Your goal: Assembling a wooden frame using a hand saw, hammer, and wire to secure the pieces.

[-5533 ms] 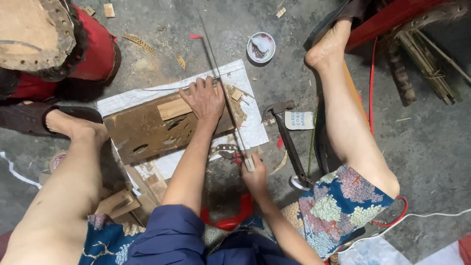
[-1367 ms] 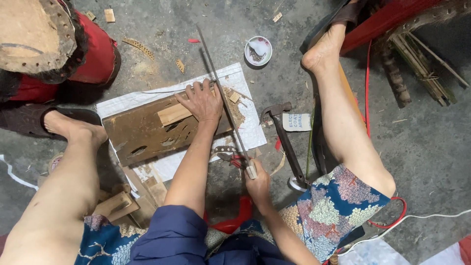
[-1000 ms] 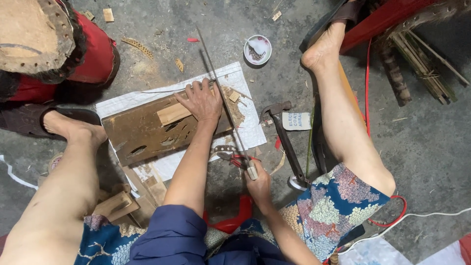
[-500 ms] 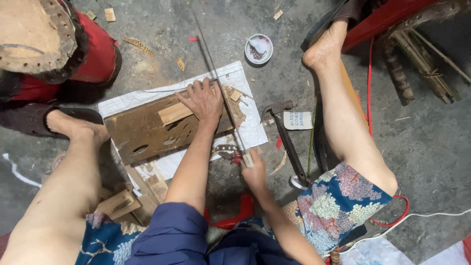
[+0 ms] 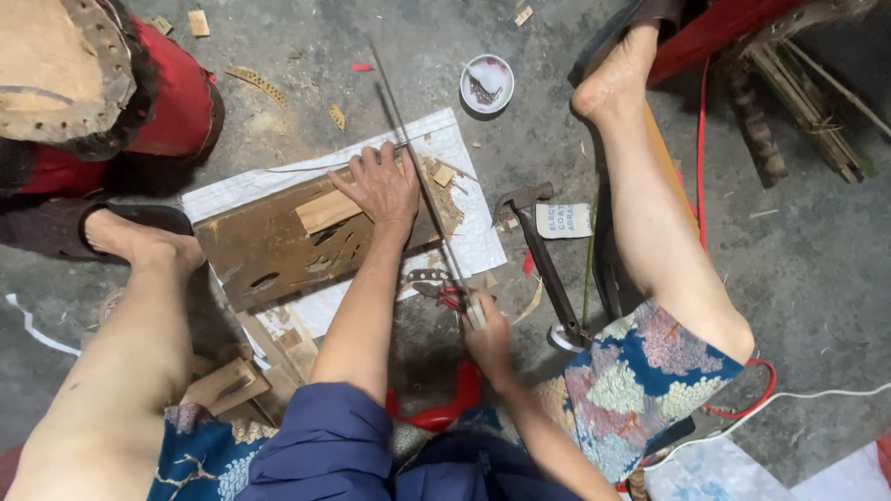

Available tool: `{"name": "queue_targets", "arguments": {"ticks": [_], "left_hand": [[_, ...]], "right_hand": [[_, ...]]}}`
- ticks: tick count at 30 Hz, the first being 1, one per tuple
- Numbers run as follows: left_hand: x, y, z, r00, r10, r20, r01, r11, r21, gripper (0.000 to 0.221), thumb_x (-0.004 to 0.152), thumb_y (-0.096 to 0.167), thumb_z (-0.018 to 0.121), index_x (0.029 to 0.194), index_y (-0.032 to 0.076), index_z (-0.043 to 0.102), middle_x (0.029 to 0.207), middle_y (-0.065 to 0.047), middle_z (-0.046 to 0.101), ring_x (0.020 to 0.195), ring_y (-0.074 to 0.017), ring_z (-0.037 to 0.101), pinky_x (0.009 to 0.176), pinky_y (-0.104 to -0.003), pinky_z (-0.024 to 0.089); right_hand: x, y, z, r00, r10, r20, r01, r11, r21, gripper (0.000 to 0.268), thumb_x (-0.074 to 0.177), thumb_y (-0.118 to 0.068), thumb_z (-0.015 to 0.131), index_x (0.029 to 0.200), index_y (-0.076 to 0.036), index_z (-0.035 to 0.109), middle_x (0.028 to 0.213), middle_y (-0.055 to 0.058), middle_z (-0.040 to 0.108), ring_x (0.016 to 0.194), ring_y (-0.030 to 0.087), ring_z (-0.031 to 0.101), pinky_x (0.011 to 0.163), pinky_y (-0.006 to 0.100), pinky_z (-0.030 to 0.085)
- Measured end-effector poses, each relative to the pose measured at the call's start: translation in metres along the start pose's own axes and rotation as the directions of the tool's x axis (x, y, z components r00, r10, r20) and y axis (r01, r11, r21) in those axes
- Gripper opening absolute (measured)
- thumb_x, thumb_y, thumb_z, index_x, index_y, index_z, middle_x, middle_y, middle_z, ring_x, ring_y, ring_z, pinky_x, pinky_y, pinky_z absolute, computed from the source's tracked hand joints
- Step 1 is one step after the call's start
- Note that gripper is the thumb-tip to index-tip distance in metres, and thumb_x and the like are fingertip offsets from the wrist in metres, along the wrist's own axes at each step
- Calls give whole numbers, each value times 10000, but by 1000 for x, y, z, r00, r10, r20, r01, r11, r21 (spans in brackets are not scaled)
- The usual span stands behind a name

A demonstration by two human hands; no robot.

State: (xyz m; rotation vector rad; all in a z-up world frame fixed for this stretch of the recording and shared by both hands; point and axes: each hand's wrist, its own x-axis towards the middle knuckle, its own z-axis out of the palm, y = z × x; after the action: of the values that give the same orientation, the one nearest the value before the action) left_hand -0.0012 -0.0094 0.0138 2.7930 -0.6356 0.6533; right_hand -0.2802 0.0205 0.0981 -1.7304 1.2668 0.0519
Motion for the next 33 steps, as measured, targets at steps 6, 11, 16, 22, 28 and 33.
{"name": "queue_targets", "arguments": {"ticks": [6, 11, 16, 22, 28, 33], "left_hand": [[1, 0, -1, 1000, 6, -15, -6, 1000, 2, 211, 915, 444, 659, 899, 237, 622, 859, 0, 560, 930, -226, 603, 967, -593, 294], [0, 0, 0, 1000, -7, 9, 7, 1000, -18, 226, 926, 450, 658, 905, 227, 627, 858, 0, 557, 946, -230, 598, 1010, -630, 262], [4, 3, -3, 1000, 2, -7, -3, 1000, -31, 215, 911, 430, 678, 898, 224, 618, 848, -8, 549, 937, -235, 598, 1027, -643, 257], [5, 0, -5, 1000, -4, 4, 4, 999, -36, 222, 940, 413, 654, 869, 208, 610, 836, -4, 555, 917, -224, 611, 1033, -636, 262], [2, 3, -3, 1000, 14, 3, -14, 999, -35, 224, 911, 414, 678, 869, 205, 611, 840, -11, 556, 906, -237, 611, 1020, -655, 261], [-2, -1, -2, 1000, 4, 14, -3, 1000, -29, 215, 933, 413, 662, 896, 207, 613, 860, -13, 557, 925, -240, 610, 1031, -651, 258]], "right_hand": [[63, 29, 36, 999, -49, -1, 49, 998, 25, 368, 797, -131, 784, 1133, -230, 668, 935, 117, 737, 954, 361, 724, 850, 462, 565], [17, 40, 19, 1000, -5, -6, 5, 1000, 19, 312, 815, -105, 773, 1104, -179, 681, 912, 153, 738, 934, 383, 727, 834, 467, 562], [40, 26, 18, 999, 28, 24, -27, 999, -29, 244, 838, -158, 760, 1067, -202, 690, 874, 93, 736, 907, 326, 735, 820, 448, 566], [37, 24, 28, 999, -17, -38, 19, 998, 65, 373, 802, -119, 792, 1155, -181, 685, 982, 174, 738, 991, 394, 719, 857, 485, 553], [48, 24, 27, 999, -23, -43, 23, 1000, 11, 405, 788, -105, 803, 1174, -133, 685, 995, 210, 735, 998, 426, 706, 846, 520, 562], [50, 38, 42, 1000, -11, -30, 12, 998, 54, 318, 828, -159, 781, 1127, -192, 676, 968, 152, 737, 985, 374, 716, 860, 471, 557]]}}
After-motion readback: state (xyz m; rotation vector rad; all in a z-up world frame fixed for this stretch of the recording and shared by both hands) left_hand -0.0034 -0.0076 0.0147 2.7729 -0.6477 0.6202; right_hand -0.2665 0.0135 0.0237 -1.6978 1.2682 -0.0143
